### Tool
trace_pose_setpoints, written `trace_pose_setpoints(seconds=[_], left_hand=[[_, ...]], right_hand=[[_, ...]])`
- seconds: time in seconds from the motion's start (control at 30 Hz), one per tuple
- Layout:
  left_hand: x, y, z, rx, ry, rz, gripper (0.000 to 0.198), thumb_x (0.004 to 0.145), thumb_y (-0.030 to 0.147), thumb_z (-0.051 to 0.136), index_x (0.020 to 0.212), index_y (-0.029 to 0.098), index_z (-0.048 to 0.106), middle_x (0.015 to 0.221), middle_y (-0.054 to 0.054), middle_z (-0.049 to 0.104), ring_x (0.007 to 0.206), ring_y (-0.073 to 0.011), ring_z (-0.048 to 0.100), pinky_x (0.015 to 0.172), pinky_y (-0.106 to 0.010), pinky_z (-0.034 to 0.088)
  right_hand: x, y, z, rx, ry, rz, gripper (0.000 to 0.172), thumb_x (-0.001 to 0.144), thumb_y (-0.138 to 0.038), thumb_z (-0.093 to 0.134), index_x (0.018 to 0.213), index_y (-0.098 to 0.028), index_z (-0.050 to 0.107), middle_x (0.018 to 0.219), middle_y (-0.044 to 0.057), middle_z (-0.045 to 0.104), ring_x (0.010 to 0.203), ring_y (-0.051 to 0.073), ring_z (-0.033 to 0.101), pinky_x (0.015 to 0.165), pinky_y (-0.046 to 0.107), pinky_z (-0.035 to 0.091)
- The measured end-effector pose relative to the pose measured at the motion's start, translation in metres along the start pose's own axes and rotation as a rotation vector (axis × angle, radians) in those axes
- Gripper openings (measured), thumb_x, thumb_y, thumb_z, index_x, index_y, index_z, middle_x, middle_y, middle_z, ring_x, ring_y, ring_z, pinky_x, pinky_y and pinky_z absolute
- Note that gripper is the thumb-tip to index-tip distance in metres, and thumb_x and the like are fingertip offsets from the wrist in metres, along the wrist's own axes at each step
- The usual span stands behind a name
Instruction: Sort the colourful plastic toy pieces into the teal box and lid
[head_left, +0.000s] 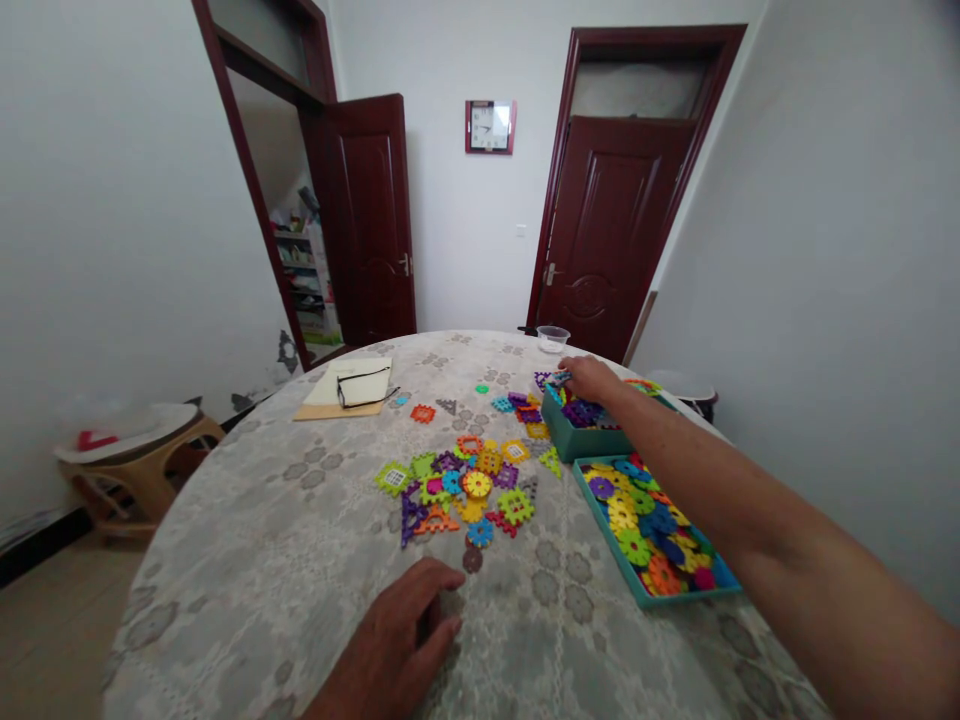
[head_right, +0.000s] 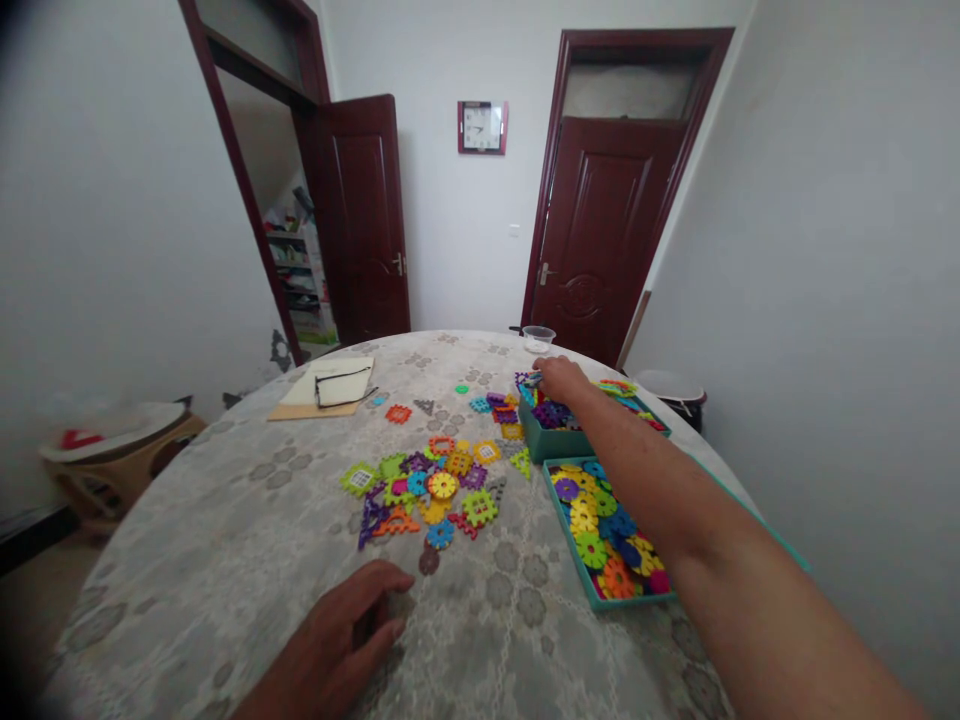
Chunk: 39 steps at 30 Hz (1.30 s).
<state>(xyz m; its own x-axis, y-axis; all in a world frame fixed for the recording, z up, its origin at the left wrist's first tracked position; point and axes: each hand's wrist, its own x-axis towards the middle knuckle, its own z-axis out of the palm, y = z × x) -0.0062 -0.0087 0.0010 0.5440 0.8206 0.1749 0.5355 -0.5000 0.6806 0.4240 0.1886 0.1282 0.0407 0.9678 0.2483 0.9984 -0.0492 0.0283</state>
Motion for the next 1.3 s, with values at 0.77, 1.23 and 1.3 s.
trace_pose_setpoints(seconds=[0.77, 1.23, 1.3], left_hand=[[0.006, -0.016, -0.005, 0.229, 0.588, 0.1, 0.035, 0.092, 0.018, 0.056, 0.125, 0.021, 0.066, 0.128, -0.013, 0.065, 0.123, -0.0291, 0.058, 0.111, -0.05, 0.048], [0.006, -0.036, 0.008, 0.435, 0.355, 0.164, 0.027, 0.089, 0.023, 0.065, 0.116, 0.02, 0.069, 0.126, -0.012, 0.071, 0.128, -0.0325, 0.058, 0.114, -0.056, 0.044], [0.006, -0.031, 0.006, 0.364, 0.337, 0.226, 0.021, 0.091, 0.022, 0.063, 0.112, 0.021, 0.069, 0.122, -0.011, 0.072, 0.122, -0.029, 0.062, 0.111, -0.052, 0.047]], right_hand=[[-0.165, -0.133, 0.006, 0.269, 0.023, -0.258, 0.028, 0.099, -0.022, 0.049, 0.117, -0.018, 0.07, 0.12, 0.013, 0.071, 0.112, 0.026, 0.065, 0.102, 0.038, 0.046], [-0.212, -0.147, 0.077, 0.256, 0.008, -0.167, 0.034, 0.097, -0.04, 0.058, 0.119, -0.016, 0.065, 0.12, 0.016, 0.064, 0.117, 0.029, 0.055, 0.104, 0.039, 0.041], [-0.216, -0.149, 0.079, 0.345, 0.032, -0.235, 0.022, 0.095, -0.03, 0.058, 0.11, -0.017, 0.065, 0.113, 0.014, 0.065, 0.111, 0.027, 0.056, 0.102, 0.038, 0.042]])
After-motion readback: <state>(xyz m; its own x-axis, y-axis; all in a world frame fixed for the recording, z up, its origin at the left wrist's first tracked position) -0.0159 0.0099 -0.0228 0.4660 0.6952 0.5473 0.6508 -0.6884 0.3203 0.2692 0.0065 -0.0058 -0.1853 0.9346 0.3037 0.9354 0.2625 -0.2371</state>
